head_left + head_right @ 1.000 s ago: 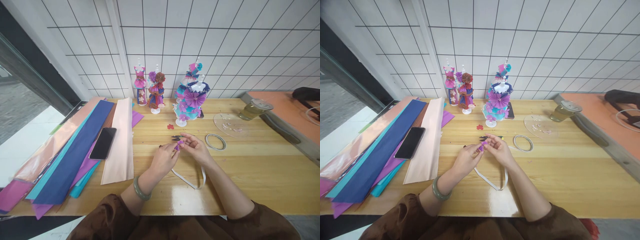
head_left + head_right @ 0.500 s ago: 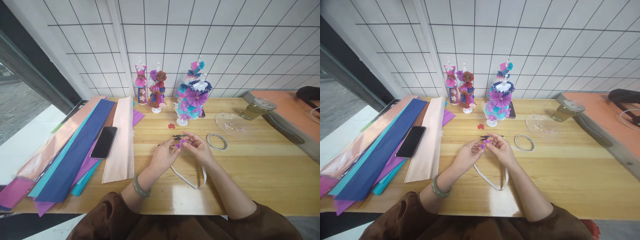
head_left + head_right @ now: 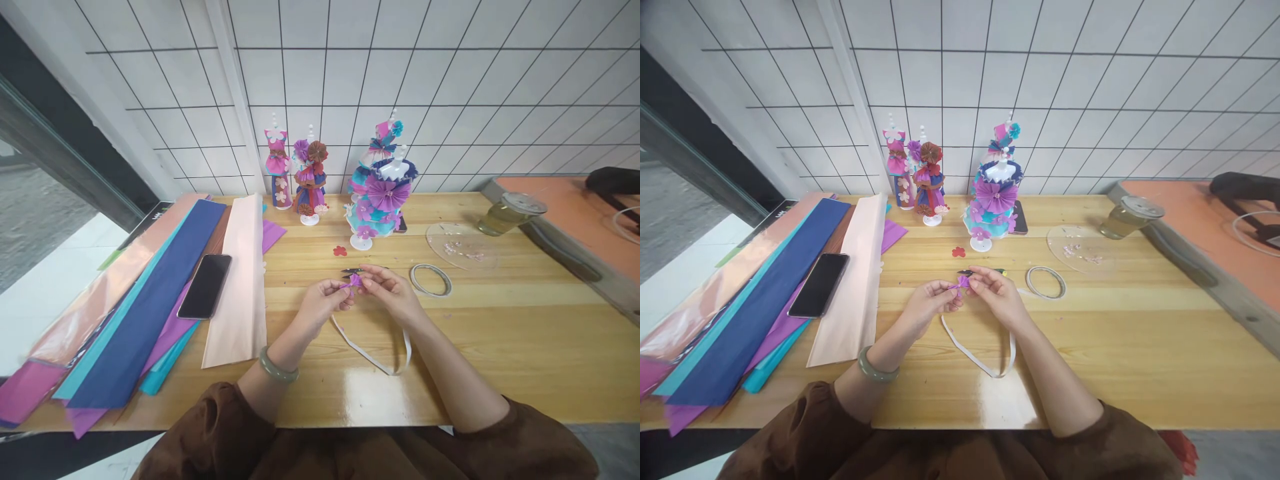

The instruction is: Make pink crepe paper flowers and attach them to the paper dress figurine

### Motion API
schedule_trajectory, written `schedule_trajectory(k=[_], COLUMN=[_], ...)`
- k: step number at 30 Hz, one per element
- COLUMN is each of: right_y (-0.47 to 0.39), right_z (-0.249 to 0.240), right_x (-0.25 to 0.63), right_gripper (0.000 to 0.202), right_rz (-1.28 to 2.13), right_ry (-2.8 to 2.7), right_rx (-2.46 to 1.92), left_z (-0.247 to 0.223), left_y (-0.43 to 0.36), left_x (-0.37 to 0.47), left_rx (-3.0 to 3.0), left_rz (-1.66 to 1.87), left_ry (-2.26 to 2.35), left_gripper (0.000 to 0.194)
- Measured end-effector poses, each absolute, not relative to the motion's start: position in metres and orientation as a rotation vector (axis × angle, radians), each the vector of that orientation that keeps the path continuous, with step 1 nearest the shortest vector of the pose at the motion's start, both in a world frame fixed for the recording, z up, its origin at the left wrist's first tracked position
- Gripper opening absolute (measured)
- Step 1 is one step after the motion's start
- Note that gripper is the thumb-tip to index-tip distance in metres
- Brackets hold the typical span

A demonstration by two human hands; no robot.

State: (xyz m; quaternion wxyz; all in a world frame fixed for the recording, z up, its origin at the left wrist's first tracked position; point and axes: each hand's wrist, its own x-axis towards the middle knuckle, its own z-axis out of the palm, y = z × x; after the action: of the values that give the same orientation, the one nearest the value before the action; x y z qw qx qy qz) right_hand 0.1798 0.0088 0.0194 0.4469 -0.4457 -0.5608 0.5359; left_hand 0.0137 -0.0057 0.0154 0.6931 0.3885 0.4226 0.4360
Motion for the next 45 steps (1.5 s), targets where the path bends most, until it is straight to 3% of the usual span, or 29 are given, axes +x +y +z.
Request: schedule_trajectory(k=[7, 19, 24, 32, 45], right_y=[0.010, 0.007, 0.007, 0.003, 0.008], right_z=[0.017, 0.013, 0.011, 0.015, 0.008], right_x=[0.181, 0.170, 0.171, 0.171, 0.170], right_gripper=[0.033, 0.022, 0.026, 0.025, 0.020], right_rz=[1.372, 1.480, 1.509, 1.127, 1.200], right_ry=[-1.466, -1.258, -1.257, -1.730, -1.436], right_rx=[-1.166, -1.123, -1.151, -1.130, -1.197], left_z=[0.015, 0.012, 0.011, 0.006, 0.008], left_y=[-0.005, -0.002, -0.002, -0.005, -0.005], left_x=[0.015, 0.020, 0.020, 0.020, 0.020], left_rx=[0.980, 1.032, 1.086, 1.160, 1.220], left_rz=[0.885, 1.145, 1.165, 1.046, 1.062], left_ry=[0.975, 0.945, 0.959, 0.902, 0.986], left_gripper=[0.025, 0.021, 0.032, 0.058, 0.054])
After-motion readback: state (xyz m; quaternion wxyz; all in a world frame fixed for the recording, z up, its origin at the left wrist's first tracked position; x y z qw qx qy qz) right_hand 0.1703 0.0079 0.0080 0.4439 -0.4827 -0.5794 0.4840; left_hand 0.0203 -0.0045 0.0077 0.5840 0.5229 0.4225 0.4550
